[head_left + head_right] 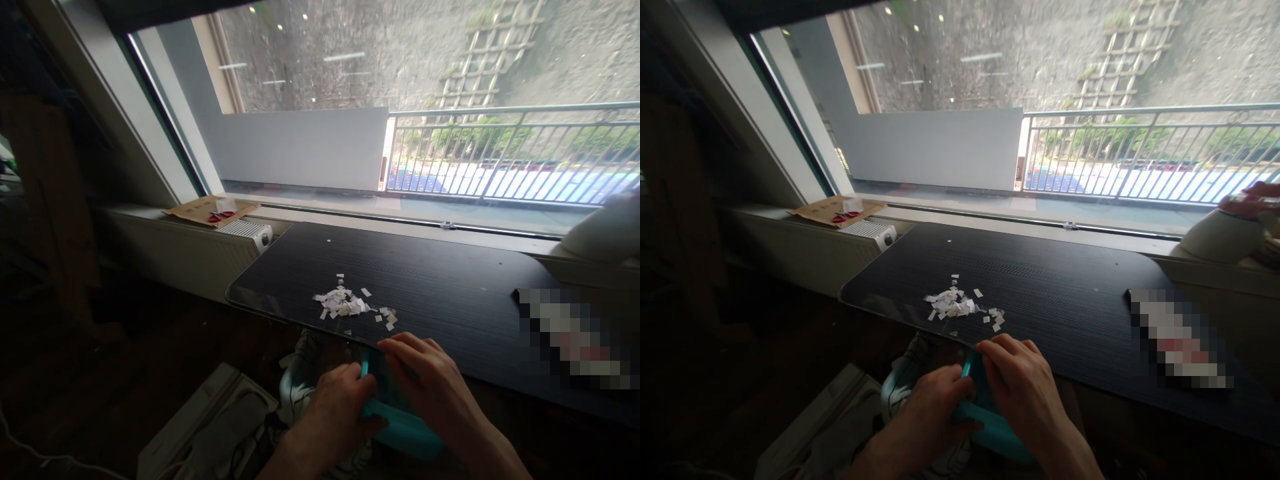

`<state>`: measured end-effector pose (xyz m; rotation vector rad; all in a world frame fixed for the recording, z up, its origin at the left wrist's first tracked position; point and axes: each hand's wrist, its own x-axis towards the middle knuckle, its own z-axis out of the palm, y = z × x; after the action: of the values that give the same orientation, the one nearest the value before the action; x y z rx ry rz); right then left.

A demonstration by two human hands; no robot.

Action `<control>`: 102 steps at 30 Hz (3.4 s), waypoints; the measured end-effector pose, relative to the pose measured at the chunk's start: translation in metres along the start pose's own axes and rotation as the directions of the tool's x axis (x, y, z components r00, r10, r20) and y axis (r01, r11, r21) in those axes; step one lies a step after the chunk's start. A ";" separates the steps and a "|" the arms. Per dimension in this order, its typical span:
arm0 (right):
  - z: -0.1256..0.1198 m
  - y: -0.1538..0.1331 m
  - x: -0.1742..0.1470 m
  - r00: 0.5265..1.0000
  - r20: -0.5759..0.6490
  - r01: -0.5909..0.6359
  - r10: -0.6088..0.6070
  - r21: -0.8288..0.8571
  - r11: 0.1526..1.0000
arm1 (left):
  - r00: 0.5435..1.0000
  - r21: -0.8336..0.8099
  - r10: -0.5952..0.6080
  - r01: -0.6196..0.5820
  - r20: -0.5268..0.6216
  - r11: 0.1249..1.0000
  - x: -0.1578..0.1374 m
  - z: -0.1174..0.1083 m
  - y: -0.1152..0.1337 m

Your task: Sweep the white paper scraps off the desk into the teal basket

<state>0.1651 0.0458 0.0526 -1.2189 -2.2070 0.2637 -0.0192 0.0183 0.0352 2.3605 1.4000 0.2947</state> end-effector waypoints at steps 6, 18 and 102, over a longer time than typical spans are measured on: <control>-0.016 0.030 -0.009 0.980 -0.113 -0.176 0.162 -0.129 0.976 | 0.999 -0.001 -0.026 0.026 -0.030 1.000 -0.001 0.003 -0.001; -0.024 0.033 -0.005 0.992 -0.041 -0.128 0.123 -0.170 0.977 | 0.999 -0.010 -0.046 0.046 -0.008 0.999 -0.001 0.005 -0.006; -0.022 0.033 0.014 0.984 0.028 -0.178 0.177 0.049 0.983 | 0.994 0.021 -0.097 0.096 0.042 0.995 -0.013 0.017 -0.016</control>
<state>0.1954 0.0730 0.0610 -1.3928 -2.1000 0.4064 -0.0322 0.0108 0.0130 2.2914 1.4974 0.2042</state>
